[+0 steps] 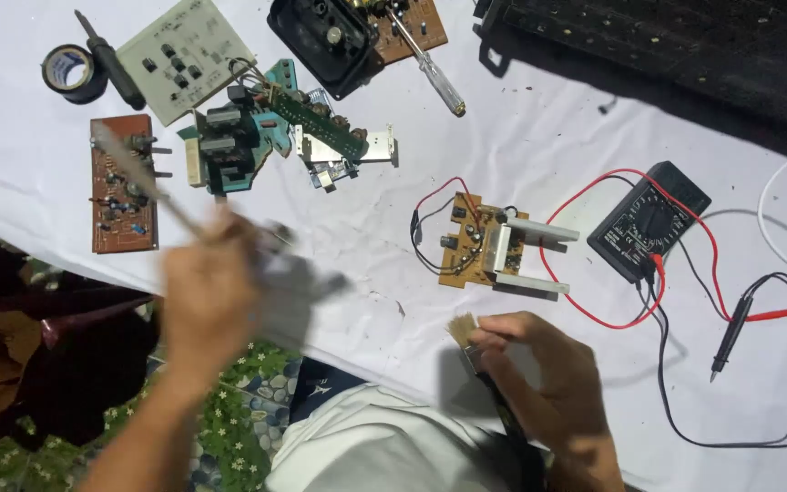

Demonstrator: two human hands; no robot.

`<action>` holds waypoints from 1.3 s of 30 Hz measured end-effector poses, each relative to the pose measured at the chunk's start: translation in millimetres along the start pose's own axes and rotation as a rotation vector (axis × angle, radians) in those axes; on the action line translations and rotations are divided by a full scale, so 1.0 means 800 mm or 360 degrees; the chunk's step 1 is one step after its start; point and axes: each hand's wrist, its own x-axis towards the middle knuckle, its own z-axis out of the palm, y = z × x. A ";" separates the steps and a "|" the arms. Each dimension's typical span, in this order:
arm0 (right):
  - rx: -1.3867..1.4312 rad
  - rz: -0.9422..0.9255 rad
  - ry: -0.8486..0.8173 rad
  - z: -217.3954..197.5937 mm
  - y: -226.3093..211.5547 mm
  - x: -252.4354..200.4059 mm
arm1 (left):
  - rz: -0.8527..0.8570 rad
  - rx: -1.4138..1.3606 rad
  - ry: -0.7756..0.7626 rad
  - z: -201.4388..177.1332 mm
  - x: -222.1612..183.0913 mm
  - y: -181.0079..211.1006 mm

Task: Applying hot glue to a circuit board by melting a glue stick with a lighter to secure components.

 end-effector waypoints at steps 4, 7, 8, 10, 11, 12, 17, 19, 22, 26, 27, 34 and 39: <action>0.0956 -0.0188 -0.0191 0.021 0.007 -0.008 | 0.1155 0.0177 -0.0486 0.111 -0.037 -0.031; 0.0963 -0.0276 -0.0222 0.024 0.007 -0.009 | 0.0316 -0.0525 -0.0798 0.157 -0.075 0.027; 0.0884 -0.0209 0.0017 0.025 0.003 -0.009 | 0.0247 -0.0501 -0.0759 0.167 -0.083 0.034; 0.0788 -0.0140 0.0259 0.022 0.003 -0.009 | 0.0184 -0.0489 -0.0727 0.183 -0.090 0.043; 0.0674 -0.0175 0.0300 0.020 0.005 -0.010 | 0.0170 -0.0411 -0.0737 0.186 -0.089 0.044; 0.0560 -0.0210 0.0341 0.018 0.009 -0.011 | 0.0156 -0.0334 -0.0746 0.190 -0.089 0.046; 0.0562 -0.0304 0.0245 0.019 0.013 -0.009 | 0.0457 -0.0684 -0.0633 0.191 -0.091 0.030; 0.0722 -0.0328 0.0212 0.026 0.023 -0.012 | 0.0446 -0.0913 -0.0493 0.188 -0.090 0.021; 0.0780 -0.0357 0.0268 0.036 0.034 -0.015 | 0.0539 -0.0858 -0.0431 0.178 -0.084 0.009; 0.0716 -0.0382 0.0247 0.043 0.030 -0.008 | 0.0285 -0.0741 -0.0403 0.172 -0.082 -0.013; 0.0775 -0.0419 0.0214 0.045 0.029 -0.006 | 0.0303 -0.0811 -0.0268 0.170 -0.085 -0.015; 0.0584 0.0050 0.0085 0.045 0.013 -0.005 | -0.0218 -0.0814 -0.0345 0.166 -0.065 0.001; 0.0413 0.0209 0.0330 0.046 0.007 0.005 | -0.0444 -0.1144 -0.0519 0.167 -0.062 -0.001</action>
